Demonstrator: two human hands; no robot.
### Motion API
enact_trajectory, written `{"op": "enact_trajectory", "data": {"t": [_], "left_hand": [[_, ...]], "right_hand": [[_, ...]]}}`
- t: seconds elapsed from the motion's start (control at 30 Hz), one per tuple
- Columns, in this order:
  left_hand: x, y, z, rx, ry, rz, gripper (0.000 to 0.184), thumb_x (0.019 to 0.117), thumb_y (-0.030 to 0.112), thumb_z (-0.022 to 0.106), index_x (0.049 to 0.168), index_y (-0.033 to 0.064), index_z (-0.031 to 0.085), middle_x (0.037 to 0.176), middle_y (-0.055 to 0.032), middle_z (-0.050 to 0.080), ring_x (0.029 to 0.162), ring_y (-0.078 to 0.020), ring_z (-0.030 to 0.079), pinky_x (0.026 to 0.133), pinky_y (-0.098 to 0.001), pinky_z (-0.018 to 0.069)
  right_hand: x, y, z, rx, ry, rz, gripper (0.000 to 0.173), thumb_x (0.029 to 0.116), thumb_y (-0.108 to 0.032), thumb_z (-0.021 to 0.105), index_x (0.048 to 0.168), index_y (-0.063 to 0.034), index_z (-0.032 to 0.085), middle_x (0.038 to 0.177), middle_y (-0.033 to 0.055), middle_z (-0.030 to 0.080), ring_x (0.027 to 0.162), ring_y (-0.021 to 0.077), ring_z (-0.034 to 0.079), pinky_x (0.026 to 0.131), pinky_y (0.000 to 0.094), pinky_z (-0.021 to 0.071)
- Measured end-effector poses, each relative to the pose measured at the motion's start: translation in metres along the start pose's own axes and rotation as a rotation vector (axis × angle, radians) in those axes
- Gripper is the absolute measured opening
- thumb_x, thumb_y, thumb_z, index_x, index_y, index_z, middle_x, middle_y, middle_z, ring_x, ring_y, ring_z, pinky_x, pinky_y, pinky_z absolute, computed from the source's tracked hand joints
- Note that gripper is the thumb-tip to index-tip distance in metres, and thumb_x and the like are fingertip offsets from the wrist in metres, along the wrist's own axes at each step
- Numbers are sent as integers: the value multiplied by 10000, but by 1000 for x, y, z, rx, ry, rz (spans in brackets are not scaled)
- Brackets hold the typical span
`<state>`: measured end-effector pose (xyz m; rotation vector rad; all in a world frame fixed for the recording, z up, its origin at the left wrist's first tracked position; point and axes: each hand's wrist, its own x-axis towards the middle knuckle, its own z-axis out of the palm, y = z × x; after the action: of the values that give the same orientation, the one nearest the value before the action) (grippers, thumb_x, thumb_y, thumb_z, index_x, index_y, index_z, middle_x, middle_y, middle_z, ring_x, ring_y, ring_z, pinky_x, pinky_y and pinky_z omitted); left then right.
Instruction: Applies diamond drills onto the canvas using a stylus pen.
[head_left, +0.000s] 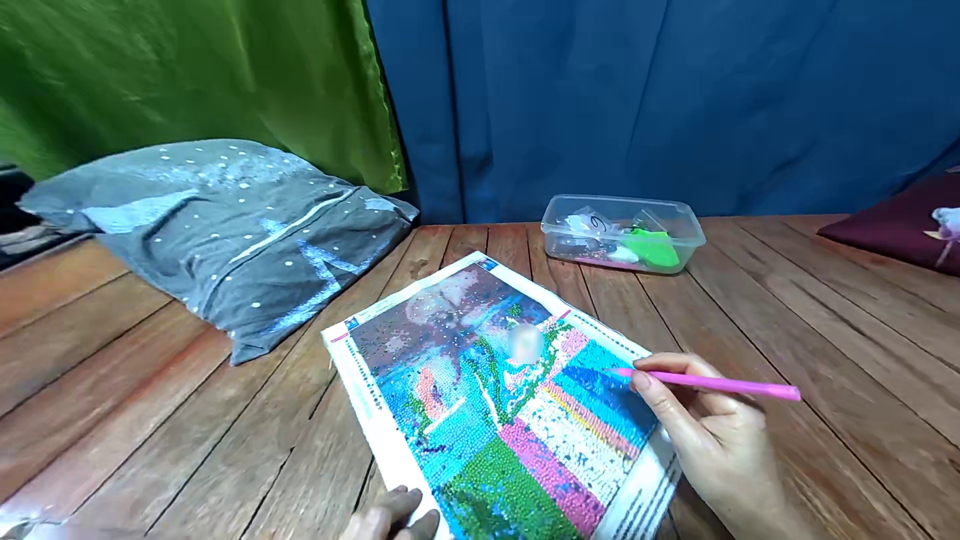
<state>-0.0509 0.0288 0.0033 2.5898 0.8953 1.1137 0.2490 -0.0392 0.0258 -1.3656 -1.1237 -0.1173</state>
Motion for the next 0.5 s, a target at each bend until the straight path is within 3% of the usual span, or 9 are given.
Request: {"op": "enact_trajectory", "data": {"t": [0.1, 0.33, 0.4, 0.5], "left_hand": [[3, -16, -8, 29, 11, -49, 229, 952, 212, 670, 958, 14, 785, 1044, -274, 696, 980, -346, 651, 889, -381, 513], [13, -21, -26, -20, -80, -158, 226, 949, 175, 671, 1057, 28, 804, 1122, -301, 690, 1009, -432, 657, 900, -499, 524], [16, -23, -28, -72, -86, -178, 249, 940, 153, 674, 1092, -10, 784, 1134, -306, 687, 1021, -440, 657, 911, -511, 523], [25, -25, -35, -120, -58, -268, 397, 946, 143, 663, 1241, -123, 671, 1228, -336, 655, 1144, -485, 630, 1012, -551, 489]], "right_hand": [[0, -5, 1, 11, -13, 24, 174, 974, -178, 610, 1031, -38, 695, 899, -60, 699, 792, -64, 640, 722, 113, 547], [4, -20, -5, -8, -142, 73, 226, 993, -41, 536, 1080, 137, 645, 969, 100, 687, 856, -50, 609, 785, 127, 502], [8, -15, -8, -40, -171, 50, 258, 1003, -44, 517, 1092, 163, 642, 997, 159, 691, 929, -1, 632, 861, 162, 509], [18, 1, -16, -87, -242, 23, 320, 1034, -65, 468, 1146, 195, 618, 1064, 284, 672, 1006, 201, 645, 938, 321, 503]]}}
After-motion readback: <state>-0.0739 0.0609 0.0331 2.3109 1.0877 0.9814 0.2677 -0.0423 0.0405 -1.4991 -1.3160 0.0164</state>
